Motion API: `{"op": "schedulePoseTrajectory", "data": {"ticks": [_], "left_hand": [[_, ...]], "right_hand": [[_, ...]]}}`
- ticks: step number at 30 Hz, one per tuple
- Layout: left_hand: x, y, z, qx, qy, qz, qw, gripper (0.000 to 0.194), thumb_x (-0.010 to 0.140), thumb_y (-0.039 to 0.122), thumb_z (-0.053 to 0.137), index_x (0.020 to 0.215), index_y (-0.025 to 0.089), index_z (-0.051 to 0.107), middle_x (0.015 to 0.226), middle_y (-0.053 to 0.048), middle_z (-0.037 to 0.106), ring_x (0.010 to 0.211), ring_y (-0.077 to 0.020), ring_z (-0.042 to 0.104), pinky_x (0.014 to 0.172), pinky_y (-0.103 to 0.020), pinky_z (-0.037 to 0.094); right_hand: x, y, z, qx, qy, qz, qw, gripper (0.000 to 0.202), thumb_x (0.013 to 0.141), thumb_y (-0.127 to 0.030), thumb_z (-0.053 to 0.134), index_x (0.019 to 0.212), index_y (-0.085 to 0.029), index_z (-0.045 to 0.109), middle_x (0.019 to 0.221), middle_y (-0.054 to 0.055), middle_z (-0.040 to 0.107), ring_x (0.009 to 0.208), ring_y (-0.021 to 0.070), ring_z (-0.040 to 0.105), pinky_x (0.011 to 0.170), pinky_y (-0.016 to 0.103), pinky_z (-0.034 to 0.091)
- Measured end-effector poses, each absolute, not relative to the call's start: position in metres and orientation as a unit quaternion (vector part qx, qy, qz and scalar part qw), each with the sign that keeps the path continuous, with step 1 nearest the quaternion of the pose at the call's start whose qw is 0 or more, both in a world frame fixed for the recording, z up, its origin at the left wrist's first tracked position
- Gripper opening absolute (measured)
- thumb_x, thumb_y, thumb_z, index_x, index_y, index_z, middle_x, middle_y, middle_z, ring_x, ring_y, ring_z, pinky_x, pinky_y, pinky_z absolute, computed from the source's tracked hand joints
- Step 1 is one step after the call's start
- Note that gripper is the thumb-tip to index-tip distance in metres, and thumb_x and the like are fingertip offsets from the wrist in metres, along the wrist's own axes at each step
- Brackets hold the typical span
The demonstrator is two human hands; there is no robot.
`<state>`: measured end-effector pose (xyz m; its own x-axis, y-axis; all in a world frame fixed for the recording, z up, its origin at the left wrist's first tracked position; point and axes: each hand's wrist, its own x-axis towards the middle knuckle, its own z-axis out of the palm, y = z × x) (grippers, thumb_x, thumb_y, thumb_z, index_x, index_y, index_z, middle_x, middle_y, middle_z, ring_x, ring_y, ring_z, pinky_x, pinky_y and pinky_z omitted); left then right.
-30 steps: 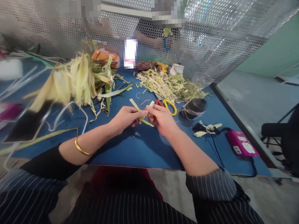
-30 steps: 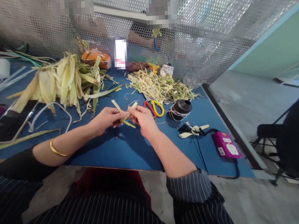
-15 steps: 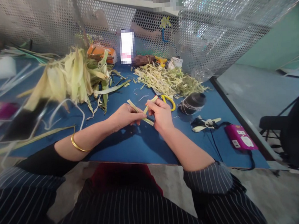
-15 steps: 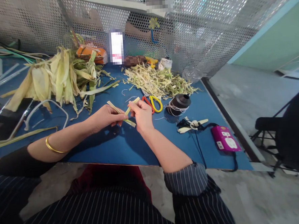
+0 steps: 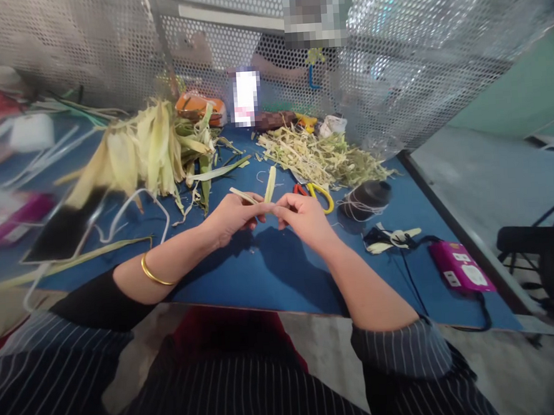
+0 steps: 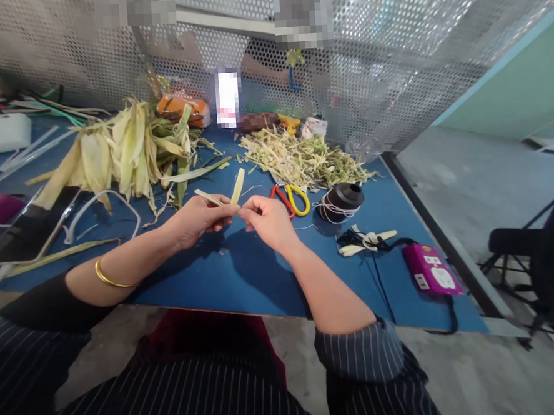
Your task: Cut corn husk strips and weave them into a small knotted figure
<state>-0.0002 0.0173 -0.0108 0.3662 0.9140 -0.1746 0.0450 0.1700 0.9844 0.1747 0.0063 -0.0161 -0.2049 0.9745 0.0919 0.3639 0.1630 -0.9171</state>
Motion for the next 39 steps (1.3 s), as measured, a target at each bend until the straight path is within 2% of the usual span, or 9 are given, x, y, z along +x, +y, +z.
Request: {"op": "schedulePoseTrajectory", "data": {"ticks": [5,10,12,15,17,20,24,30,39], "left_hand": [[-0.001,0.019,-0.012,0.535,0.444,0.339,0.633,0.022,0.075,0.029,0.069,0.066,0.015,0.056,0.059,0.0,0.057,0.043,-0.0029,0.042,0.042,-0.02,0.024],[-0.002,0.023,-0.013,0.537,0.434,0.333,0.642,0.023,0.073,0.027,0.072,0.063,0.013,0.056,0.057,0.0,0.057,0.041,-0.0025,0.042,0.04,-0.019,0.022],[-0.002,0.024,-0.012,0.504,0.431,0.347,0.662,0.021,0.073,0.028,0.073,0.068,0.013,0.059,0.06,-0.001,0.06,0.043,-0.0032,0.046,0.04,-0.018,0.026],[-0.002,0.025,-0.009,0.422,0.413,0.394,0.704,0.018,0.07,0.022,0.075,0.082,0.013,0.065,0.074,-0.005,0.069,0.06,-0.01,0.063,0.056,-0.021,0.045],[-0.002,0.025,-0.006,0.393,0.38,0.43,0.719,0.022,0.067,0.016,0.076,0.087,0.012,0.067,0.084,-0.007,0.072,0.078,-0.0152,0.068,0.074,-0.027,0.051],[-0.001,0.024,-0.007,0.4,0.349,0.473,0.703,0.021,0.066,0.014,0.076,0.085,0.012,0.069,0.086,-0.006,0.074,0.087,-0.0161,0.068,0.085,-0.029,0.049],[0.004,0.022,-0.012,0.396,0.358,0.487,0.691,0.026,0.062,0.011,0.078,0.087,0.012,0.068,0.082,-0.007,0.074,0.081,-0.0164,0.068,0.08,-0.03,0.049],[0.011,0.018,-0.013,0.363,0.371,0.5,0.693,0.025,0.06,0.011,0.078,0.083,0.009,0.067,0.074,-0.007,0.072,0.065,-0.0148,0.065,0.06,-0.026,0.049],[0.012,0.016,-0.011,0.32,0.405,0.51,0.688,0.022,0.061,0.007,0.075,0.08,0.007,0.067,0.066,-0.006,0.069,0.057,-0.0134,0.062,0.054,-0.025,0.048]], "right_hand": [[0.177,0.008,-0.02,-0.504,-0.656,0.374,0.42,0.019,0.078,-0.032,0.062,0.065,-0.019,0.058,0.052,-0.003,0.056,0.049,0.0107,0.051,0.055,0.025,0.04],[0.181,0.011,-0.021,-0.513,-0.65,0.357,0.432,0.018,0.078,-0.03,0.062,0.065,-0.019,0.058,0.05,-0.004,0.055,0.048,0.0108,0.049,0.055,0.025,0.039],[0.183,0.013,-0.021,-0.52,-0.66,0.32,0.437,0.018,0.08,-0.032,0.059,0.067,-0.019,0.06,0.053,-0.003,0.057,0.051,0.0115,0.051,0.057,0.026,0.04],[0.183,0.015,-0.022,-0.531,-0.645,0.246,0.491,0.018,0.08,-0.035,0.06,0.088,-0.02,0.063,0.077,0.002,0.065,0.068,0.0142,0.058,0.07,0.029,0.045],[0.182,0.015,-0.023,-0.541,-0.587,0.24,0.553,0.031,0.077,-0.039,0.063,0.102,-0.02,0.06,0.091,0.004,0.065,0.077,0.0157,0.06,0.074,0.03,0.046],[0.173,0.01,-0.023,-0.535,-0.534,0.346,0.556,0.032,0.078,-0.047,0.061,0.091,-0.018,0.062,0.078,0.003,0.064,0.072,0.0162,0.06,0.07,0.03,0.047],[0.156,-0.001,-0.025,-0.471,-0.611,0.472,0.427,0.03,0.079,-0.045,0.06,0.072,-0.017,0.065,0.071,0.003,0.064,0.078,0.0182,0.06,0.077,0.031,0.045],[0.152,-0.004,-0.03,-0.437,-0.687,0.384,0.436,0.025,0.085,-0.031,0.054,0.065,-0.018,0.063,0.082,0.003,0.062,0.083,0.0173,0.057,0.081,0.03,0.042],[0.154,-0.006,-0.025,-0.406,-0.759,0.335,0.382,0.025,0.087,-0.025,0.051,0.063,-0.019,0.055,0.077,0.001,0.054,0.079,0.0148,0.053,0.077,0.028,0.041]]}}
